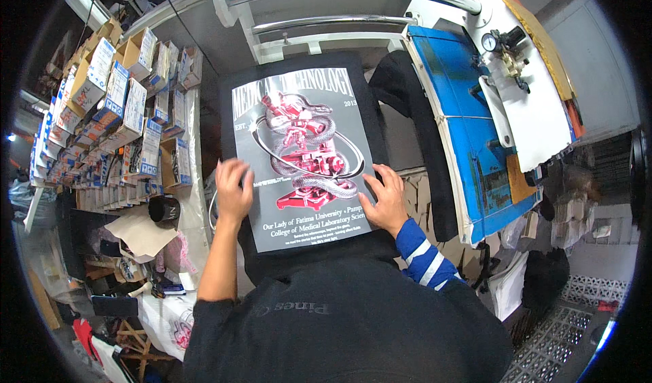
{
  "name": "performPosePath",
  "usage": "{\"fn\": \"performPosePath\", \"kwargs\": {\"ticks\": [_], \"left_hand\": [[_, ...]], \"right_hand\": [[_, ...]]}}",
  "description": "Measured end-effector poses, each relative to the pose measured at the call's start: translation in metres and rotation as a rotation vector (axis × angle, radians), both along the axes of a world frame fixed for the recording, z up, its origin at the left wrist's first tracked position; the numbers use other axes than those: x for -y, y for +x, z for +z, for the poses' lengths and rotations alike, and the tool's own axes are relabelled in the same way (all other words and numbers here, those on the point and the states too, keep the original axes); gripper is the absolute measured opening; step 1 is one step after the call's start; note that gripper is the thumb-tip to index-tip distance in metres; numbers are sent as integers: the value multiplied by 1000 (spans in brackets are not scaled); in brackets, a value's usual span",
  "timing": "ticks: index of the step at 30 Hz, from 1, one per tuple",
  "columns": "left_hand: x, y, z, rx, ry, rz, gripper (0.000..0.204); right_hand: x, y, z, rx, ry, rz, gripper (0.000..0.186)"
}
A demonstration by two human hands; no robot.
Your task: The person places black t-shirts onto a heat press machine, aligns a printed design sheet on the fabric, and operates the press. They repeat this process for multiple shirts, handling the garments and design sheets by hand.
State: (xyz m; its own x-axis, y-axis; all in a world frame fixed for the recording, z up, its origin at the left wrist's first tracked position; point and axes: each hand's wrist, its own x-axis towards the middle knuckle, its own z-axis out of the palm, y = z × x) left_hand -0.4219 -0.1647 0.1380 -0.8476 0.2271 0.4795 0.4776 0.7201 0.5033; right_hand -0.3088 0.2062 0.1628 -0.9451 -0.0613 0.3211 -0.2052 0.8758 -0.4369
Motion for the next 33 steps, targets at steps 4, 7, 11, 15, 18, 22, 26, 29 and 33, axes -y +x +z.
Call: {"fn": "performPosePath", "kwargs": {"ticks": [4, 7, 11, 15, 18, 22, 26, 29, 33], "left_hand": [[21, 67, 1, 187, 3, -26, 41], [16, 76, -7, 219, 52, -22, 48], [19, 77, -7, 187, 72, -18, 51], [16, 77, -6, 177, 82, -22, 50], [17, 75, -7, 178, 80, -27, 50], [14, 74, -5, 194, 73, -19, 51], [13, 76, -7, 217, 86, -6, 50], [6, 68, 11, 208, 20, 19, 39], [-10, 23, 20, 170, -147, 70, 29]], "right_hand": [[1, 1, -15, 26, -13, 25, 46], [-2, 3, -21, 12, 25, 15, 46], [1, 6, -20, 10, 19, 14, 46], [1, 6, -18, 13, 13, 6, 46], [0, 6, -18, 17, 4, -2, 46], [0, 5, -19, 12, 1, -12, 47], [1, 4, -16, -9, 5, 12, 46], [0, 4, -17, -7, -19, 8, 45], [0, 3, -15, 5, -26, 10, 46]]}}
